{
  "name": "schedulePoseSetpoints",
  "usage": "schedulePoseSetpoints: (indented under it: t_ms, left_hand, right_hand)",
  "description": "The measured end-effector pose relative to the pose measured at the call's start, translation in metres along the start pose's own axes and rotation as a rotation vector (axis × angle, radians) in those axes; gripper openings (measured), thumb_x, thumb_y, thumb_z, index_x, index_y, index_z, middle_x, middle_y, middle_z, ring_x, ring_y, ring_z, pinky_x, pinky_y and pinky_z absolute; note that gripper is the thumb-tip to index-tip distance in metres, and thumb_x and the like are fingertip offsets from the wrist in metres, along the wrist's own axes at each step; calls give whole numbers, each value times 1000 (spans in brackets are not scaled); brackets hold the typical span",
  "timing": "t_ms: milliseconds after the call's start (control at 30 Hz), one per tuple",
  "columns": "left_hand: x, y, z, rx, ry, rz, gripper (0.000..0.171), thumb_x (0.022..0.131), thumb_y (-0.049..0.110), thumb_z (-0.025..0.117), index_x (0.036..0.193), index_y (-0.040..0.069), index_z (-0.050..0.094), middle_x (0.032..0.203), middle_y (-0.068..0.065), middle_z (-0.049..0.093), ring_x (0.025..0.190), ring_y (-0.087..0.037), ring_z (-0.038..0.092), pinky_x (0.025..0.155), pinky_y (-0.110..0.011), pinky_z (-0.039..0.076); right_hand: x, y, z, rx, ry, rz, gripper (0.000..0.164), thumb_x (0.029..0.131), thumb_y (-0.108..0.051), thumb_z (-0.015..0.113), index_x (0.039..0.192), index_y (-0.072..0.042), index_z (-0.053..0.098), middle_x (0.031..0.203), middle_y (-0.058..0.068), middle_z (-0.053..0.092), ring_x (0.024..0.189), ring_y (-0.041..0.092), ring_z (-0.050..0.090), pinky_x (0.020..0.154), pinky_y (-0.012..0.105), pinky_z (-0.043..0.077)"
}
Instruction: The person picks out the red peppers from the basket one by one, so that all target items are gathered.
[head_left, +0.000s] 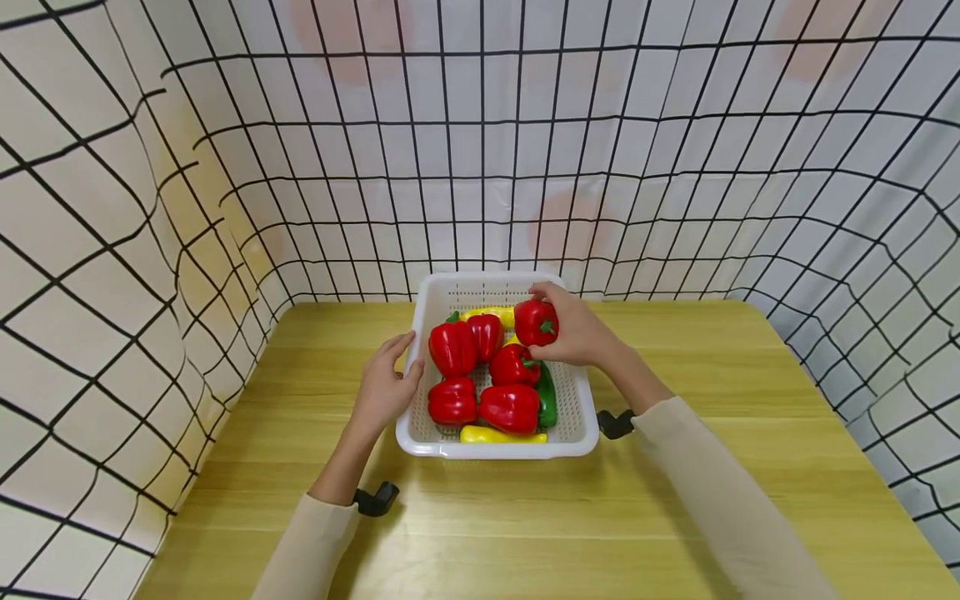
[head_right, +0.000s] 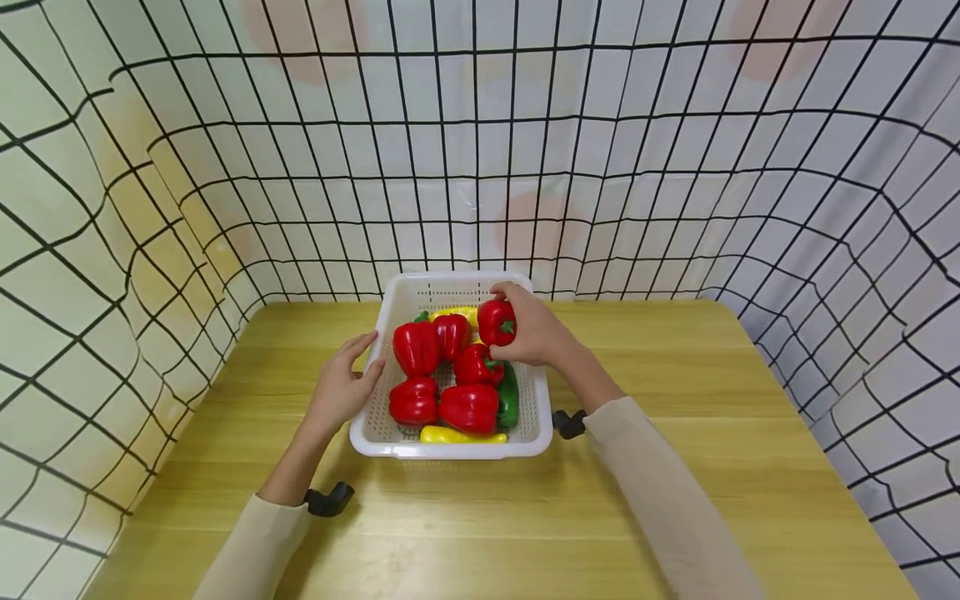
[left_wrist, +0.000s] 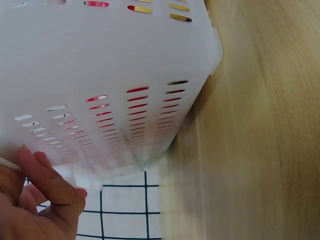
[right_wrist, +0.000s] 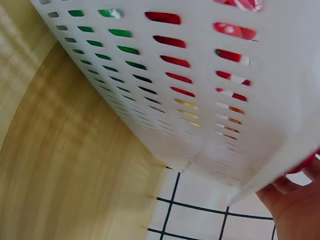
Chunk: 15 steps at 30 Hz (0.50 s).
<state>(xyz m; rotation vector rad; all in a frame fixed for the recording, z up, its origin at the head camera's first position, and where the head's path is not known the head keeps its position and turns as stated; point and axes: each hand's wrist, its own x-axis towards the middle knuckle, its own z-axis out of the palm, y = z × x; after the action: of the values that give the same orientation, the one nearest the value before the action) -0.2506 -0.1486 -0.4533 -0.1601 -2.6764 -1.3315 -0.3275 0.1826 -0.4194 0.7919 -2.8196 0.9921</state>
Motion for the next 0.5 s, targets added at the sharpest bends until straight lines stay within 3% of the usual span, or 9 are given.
schedulePoseSetpoints:
  t_ms: [167, 300, 500]
  left_hand:
    - [0, -1, 1, -8, 2, 3, 55, 100, 22, 64, 152, 10, 51, 156, -16, 47, 135, -39, 54, 91, -49, 62]
    - [-1, -1, 0, -12, 2, -5, 55, 100, 22, 64, 152, 11, 52, 157, -16, 47, 135, -39, 55, 91, -48, 62]
    - [0, -2, 0, -19, -7, -21, 55, 100, 24, 64, 153, 14, 51, 158, -14, 45, 131, -39, 59, 88, -47, 63]
  right_hand:
    - [-7, -3, -5, 57, 23, 3, 76, 73, -24, 87, 138, -14, 50, 128, 6, 61, 111, 26, 61, 83, 44, 64]
    - [-12, -4, -9, 70, 67, -7, 72, 73, -25, 89, 137, -17, 56, 136, 6, 55, 116, 26, 58, 85, 45, 64]
    - [-22, -6, -18, 148, 85, 51, 83, 74, -22, 89, 144, -10, 45, 143, 13, 52, 127, 34, 56, 100, 54, 57]
